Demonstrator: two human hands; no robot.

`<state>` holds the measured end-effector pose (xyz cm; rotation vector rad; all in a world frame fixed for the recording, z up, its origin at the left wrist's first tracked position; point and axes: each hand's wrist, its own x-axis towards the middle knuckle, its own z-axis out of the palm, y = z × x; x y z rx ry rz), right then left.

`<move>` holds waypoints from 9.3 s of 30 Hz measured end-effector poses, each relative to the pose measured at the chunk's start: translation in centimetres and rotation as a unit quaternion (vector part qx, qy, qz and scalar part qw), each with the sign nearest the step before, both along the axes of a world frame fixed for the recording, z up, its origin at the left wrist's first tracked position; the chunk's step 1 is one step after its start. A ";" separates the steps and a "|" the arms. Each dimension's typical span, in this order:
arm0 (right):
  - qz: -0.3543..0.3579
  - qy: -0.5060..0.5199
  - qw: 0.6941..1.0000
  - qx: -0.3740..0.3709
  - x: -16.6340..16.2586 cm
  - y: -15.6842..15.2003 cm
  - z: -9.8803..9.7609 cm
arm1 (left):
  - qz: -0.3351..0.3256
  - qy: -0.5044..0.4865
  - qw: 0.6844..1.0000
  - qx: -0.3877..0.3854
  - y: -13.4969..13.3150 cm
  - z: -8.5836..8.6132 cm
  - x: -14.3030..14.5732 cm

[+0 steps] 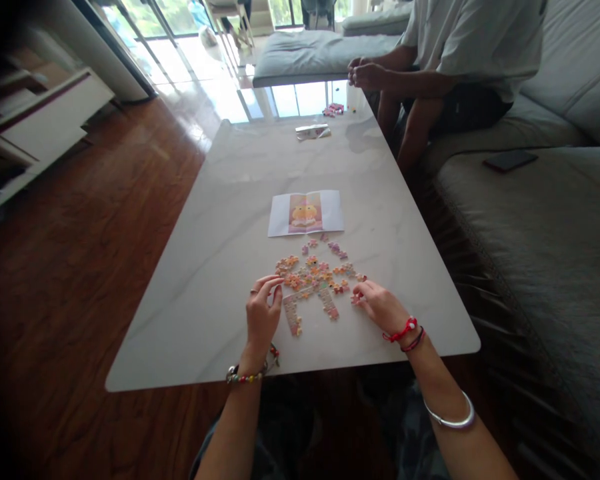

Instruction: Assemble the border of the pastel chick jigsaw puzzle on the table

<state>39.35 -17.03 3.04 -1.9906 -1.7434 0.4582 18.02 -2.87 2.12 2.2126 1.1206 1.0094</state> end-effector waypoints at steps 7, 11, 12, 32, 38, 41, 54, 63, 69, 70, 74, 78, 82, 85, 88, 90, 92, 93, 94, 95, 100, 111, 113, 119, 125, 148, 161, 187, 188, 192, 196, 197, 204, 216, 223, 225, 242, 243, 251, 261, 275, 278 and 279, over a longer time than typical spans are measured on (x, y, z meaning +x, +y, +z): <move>0.009 -0.024 0.999 -0.028 0.9 0.2 0.3 | 0.000 -0.008 1.000 0.000 0.2 -0.1 -0.3; 0.003 0.008 1.000 -0.012 1.7 0.6 1.2 | 0.010 -0.009 1.000 -0.012 0.3 -0.1 -0.3; -0.011 0.005 1.000 -0.002 2.0 0.9 1.5 | 0.011 -0.008 1.000 -0.011 0.2 -0.1 -0.3; 0.007 -0.016 1.000 0.021 -0.4 4.2 -0.2 | -0.023 0.020 0.999 -0.034 -1.1 0.1 -0.6; -0.032 -0.035 0.999 -0.020 -0.3 3.5 -0.2 | -0.033 0.032 0.999 -0.026 -2.0 0.4 -0.8; -0.039 -0.026 0.999 -0.022 -0.4 3.4 -0.2 | -0.032 0.031 0.999 -0.028 -1.9 0.3 -0.9; -0.034 0.098 0.995 0.011 -0.3 3.8 1.3 | -0.039 0.011 0.998 -0.047 -1.8 0.1 0.5; 0.062 0.212 0.974 -0.041 -1.9 2.8 1.2 | -0.114 0.020 0.992 -0.049 -4.2 0.2 1.5; 0.041 0.137 0.989 -0.021 -3.4 1.3 0.9 | -0.170 0.093 0.981 -0.031 -5.9 0.3 1.7; 0.031 0.137 0.990 -0.013 -3.5 1.1 0.7 | -0.178 0.107 0.978 -0.024 -6.2 0.3 1.7; 0.014 0.135 0.990 0.025 -4.2 0.5 -0.2 | -0.199 0.138 0.970 -0.008 -7.4 0.3 1.7; 0.004 0.095 0.993 0.064 -4.7 0.3 -0.6 | -0.199 0.151 0.968 -0.010 -8.0 0.3 1.8; 0.015 0.072 0.996 0.056 -4.4 0.3 -0.4 | -0.204 0.153 0.967 -0.008 -8.1 0.2 2.2; 0.029 0.068 0.997 0.038 -4.0 0.4 -0.3 | -0.196 0.151 0.969 -0.012 -7.9 0.2 2.6; 0.035 0.072 0.996 0.030 -3.7 0.4 -0.5 | -0.189 0.156 0.969 -0.022 -7.7 0.2 2.8; 0.031 0.074 0.996 0.028 -3.7 0.4 -0.6 | -0.191 0.161 0.968 -0.028 -7.6 0.2 2.8; 0.024 0.068 0.997 0.027 -3.7 0.4 -0.7 | -0.193 0.162 0.967 -0.029 -7.6 0.2 2.8; 0.021 0.063 0.997 0.028 -3.7 0.3 -0.8 | -0.194 0.161 0.967 -0.027 -7.6 0.2 2.8; 0.019 0.056 0.998 0.029 -3.8 0.3 -0.8 | -0.195 0.159 0.968 -0.025 -7.6 0.1 2.8; 0.019 0.050 0.998 0.031 -3.8 0.2 -0.8 | -0.195 0.157 0.968 -0.023 -7.7 0.1 2.8; 0.020 0.029 0.998 0.044 -4.0 0.1 -0.9 | -0.192 0.155 0.969 -0.027 -7.8 0.1 2.8; 0.023 -0.007 0.999 0.030 -4.2 0.1 -0.9 | -0.165 0.134 0.975 -0.060 -7.7 0.0 3.3; 0.015 -0.019 0.999 0.025 -4.3 0.0 -0.8 | -0.158 0.130 0.976 -0.070 -7.8 0.1 3.4; -0.008 -0.047 0.998 0.039 -5.2 -1.1 -0.9 | -0.134 0.120 0.977 -0.111 -7.9 0.1 3.8; -0.002 -0.015 0.995 0.101 -4.7 -1.7 -1.1 | -0.124 0.129 0.976 -0.122 -8.0 0.4 3.9; -0.082 0.026 0.993 0.082 -2.7 1.7 -0.4 | 0.022 -0.019 0.991 -0.134 -3.5 1.3 0.0; -0.107 -0.013 0.994 0.005 0.3 -0.3 -0.3 | 0.014 0.000 0.990 -0.141 -3.3 0.8 -0.3; -0.044 0.166 0.982 -0.078 -4.0 -0.2 0.9 | -0.273 0.129 0.953 -0.008 -6.2 0.9 1.9; -0.044 0.167 0.982 -0.076 -4.0 -0.2 0.8 | -0.285 0.138 0.948 -0.010 -6.4 0.9 2.0; -0.045 0.167 0.983 -0.062 -3.6 -0.5 0.7 | -0.305 0.158 0.939 -0.022 -6.6 0.9 2.1; -0.023 0.131 0.990 -0.051 -3.2 -0.9 0.4 | -0.300 0.168 0.938 -0.035 -6.5 1.0 2.2; -0.013 0.115 0.992 -0.045 -3.2 -1.0 0.4 | -0.297 0.170 0.939 -0.039 -6.5 1.0 2.2; 0.043 0.066 0.997 -0.008 -3.6 -0.8 -0.2 | -0.258 0.170 0.949 -0.056 -6.8 0.8 2.5; 0.098 0.003 0.995 0.008 -4.3 -1.0 0.2 | -0.203 0.154 0.962 -0.093 -7.0 0.2 2.9; 0.080 -0.050 0.996 0.002 -4.9 -1.2 0.6 | -0.201 0.160 0.962 -0.096 -6.9 0.3 3.0; 0.073 -0.061 0.995 -0.005 -5.1 -1.3 0.6 | -0.201 0.157 0.962 -0.096 -6.9 0.3 3.0; 0.063 -0.047 0.997 0.000 -5.4 -2.0 0.4 | -0.157 0.171 0.968 -0.099 -7.6 0.5 3.6; 0.065 -0.056 0.996 -0.002 -5.6 -2.1 0.4 | -0.163 0.174 0.966 -0.102 -7.6 0.6 3.5; 0.035 -0.004 0.998 0.059 -4.8 -1.6 0.4 | -0.181 0.175 0.959 -0.130 -7.5 1.0 3.2; -0.138 0.006 0.985 0.100 -1.2 1.4 -0.6 | -0.177 0.159 0.965 -0.112 -7.2 1.1 3.1; -0.109 -0.013 0.991 0.075 -2.2 3.0 -1.2 | -0.226 0.175 0.958 -0.027 -5.7 1.1 1.9; -0.087 -0.058 0.992 0.067 -3.2 4.0 -1.0 | -0.140 0.149 0.979 -0.023 -4.1 1.3 0.1; -0.085 -0.072 0.992 0.054 -3.6 4.3 -1.0 | -0.113 0.154 0.981 -0.028 -3.7 1.3 -0.6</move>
